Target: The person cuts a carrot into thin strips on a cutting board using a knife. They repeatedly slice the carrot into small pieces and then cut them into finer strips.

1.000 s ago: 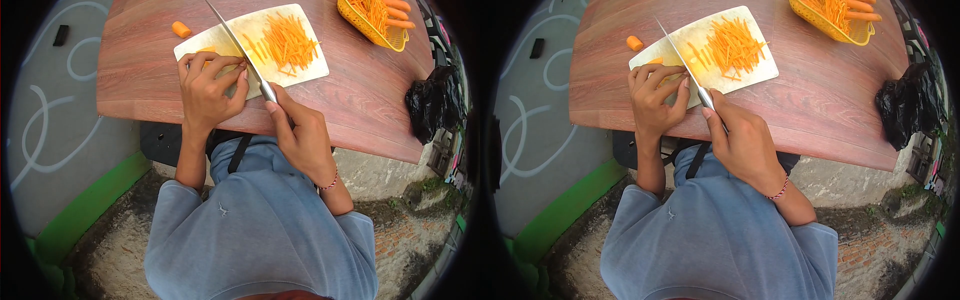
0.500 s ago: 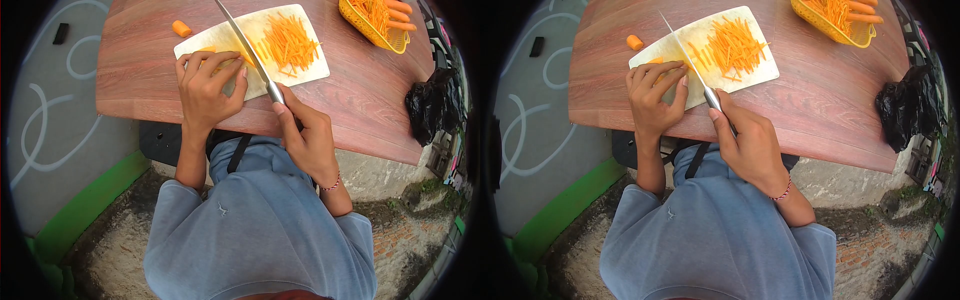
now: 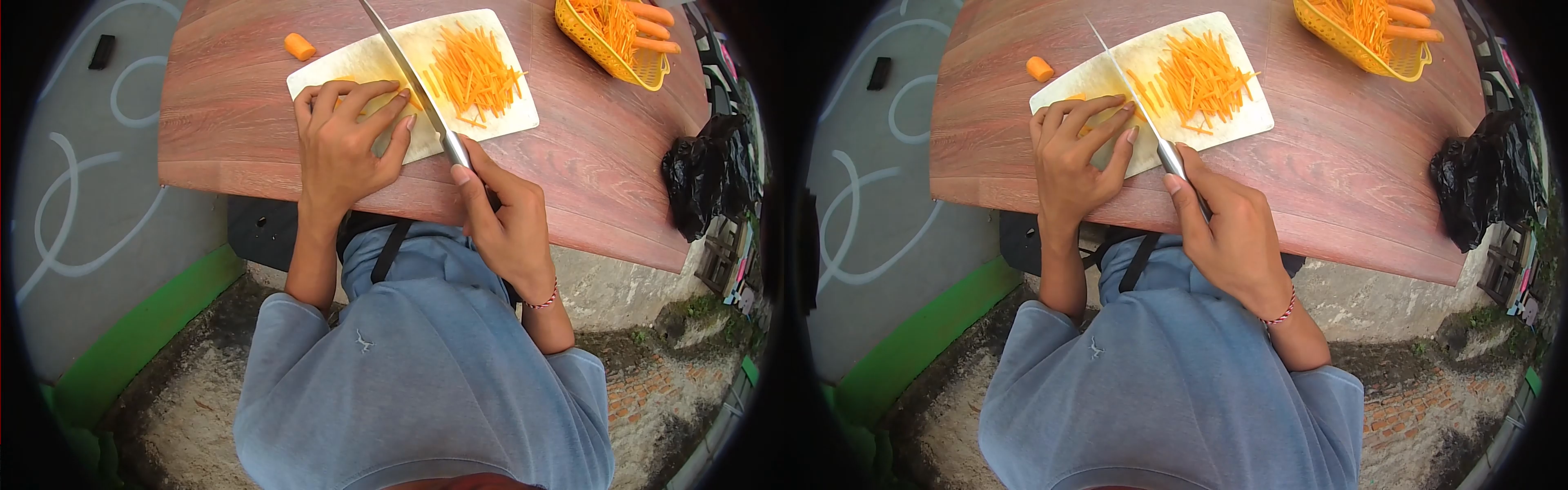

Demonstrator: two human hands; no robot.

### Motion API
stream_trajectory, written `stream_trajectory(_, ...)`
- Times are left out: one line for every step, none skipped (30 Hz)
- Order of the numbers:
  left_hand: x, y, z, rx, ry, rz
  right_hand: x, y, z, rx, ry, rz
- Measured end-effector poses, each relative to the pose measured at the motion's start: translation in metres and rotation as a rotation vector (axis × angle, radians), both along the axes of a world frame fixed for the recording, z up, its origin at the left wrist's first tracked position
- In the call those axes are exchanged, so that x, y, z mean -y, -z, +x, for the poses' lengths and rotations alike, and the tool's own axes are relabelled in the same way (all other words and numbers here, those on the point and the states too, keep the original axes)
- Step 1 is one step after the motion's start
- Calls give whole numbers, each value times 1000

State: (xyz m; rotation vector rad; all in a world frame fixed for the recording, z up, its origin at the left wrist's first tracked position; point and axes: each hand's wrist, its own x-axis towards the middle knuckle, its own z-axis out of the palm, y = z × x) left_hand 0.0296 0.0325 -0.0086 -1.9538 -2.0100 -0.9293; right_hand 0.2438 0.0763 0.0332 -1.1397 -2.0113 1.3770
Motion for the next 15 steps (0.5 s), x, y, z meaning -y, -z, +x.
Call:
stream_trajectory(-1,2,-1,8,0,18,0,-1,0,0,0,0)
stream_trajectory(-1,4,-1,16,-1,37,-1,-2,0,8,-3,-6)
stream_trajectory(-1,4,-1,17,-1,37,-1,-3,0,16,-5,-13)
stream_trajectory(0,4,-1,29,-6,59,-1,-3,0,16,-6,-13)
stream_trajectory(0,4,-1,42,-12,81,-2,-2,0,22,-15,-3)
stream_trajectory(0,4,-1,43,-13,81,-3,-2,1,28,-24,6)
stream_trajectory(1,2,-1,29,-12,66,-3,-2,1,29,-27,7)
stream_trajectory(2,2,-1,16,-11,50,-4,-2,1,24,-38,30)
stream_trajectory(2,1,-1,16,-14,51,-5,-3,1,18,-49,53)
stream_trajectory(1,1,-1,17,-6,45,-7,-3,1,18,-52,54)
stream_trajectory(1,1,-1,18,2,40,-8,-4,2,25,-57,95)
stream_trajectory(1,1,-1,18,-1,41,-9,-5,2,32,-62,135)
stream_trajectory(1,1,-1,21,2,37,-11,-7,3,32,-65,136)
stream_trajectory(1,1,-1,25,4,33,-13,-9,3,53,-64,106)
stream_trajectory(0,2,-1,25,3,34,-14,-10,4,75,-64,76)
